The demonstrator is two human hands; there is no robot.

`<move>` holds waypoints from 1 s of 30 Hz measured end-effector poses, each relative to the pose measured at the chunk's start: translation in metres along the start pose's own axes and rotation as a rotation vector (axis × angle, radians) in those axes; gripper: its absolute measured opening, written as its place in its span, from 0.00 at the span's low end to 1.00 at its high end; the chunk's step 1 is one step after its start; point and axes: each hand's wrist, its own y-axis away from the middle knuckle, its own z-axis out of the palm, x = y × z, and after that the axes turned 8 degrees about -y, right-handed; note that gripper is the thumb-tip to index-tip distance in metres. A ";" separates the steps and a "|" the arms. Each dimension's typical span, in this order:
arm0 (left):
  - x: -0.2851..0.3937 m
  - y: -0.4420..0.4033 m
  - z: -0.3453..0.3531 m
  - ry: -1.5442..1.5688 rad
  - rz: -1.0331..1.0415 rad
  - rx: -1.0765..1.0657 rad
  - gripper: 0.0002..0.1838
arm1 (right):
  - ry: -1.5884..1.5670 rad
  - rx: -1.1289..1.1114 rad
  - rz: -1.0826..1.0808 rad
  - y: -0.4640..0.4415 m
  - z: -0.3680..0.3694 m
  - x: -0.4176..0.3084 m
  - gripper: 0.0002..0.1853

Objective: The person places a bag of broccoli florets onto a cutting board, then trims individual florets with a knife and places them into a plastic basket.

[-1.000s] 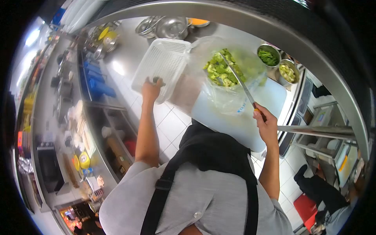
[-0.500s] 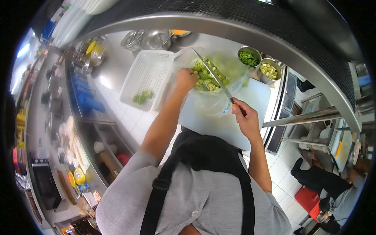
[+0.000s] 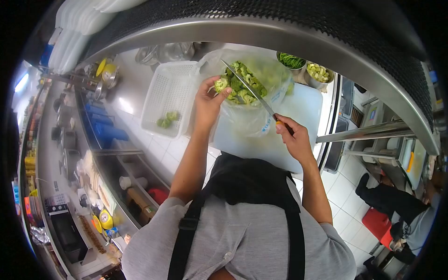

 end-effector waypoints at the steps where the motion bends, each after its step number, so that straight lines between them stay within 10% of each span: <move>1: 0.007 0.003 0.000 -0.013 -0.011 -0.012 0.23 | 0.000 0.000 -0.001 0.000 0.000 0.000 0.19; 30: 0.007 0.001 0.002 0.098 -0.202 0.192 0.22 | 0.074 -0.032 -0.133 0.013 -0.008 0.000 0.20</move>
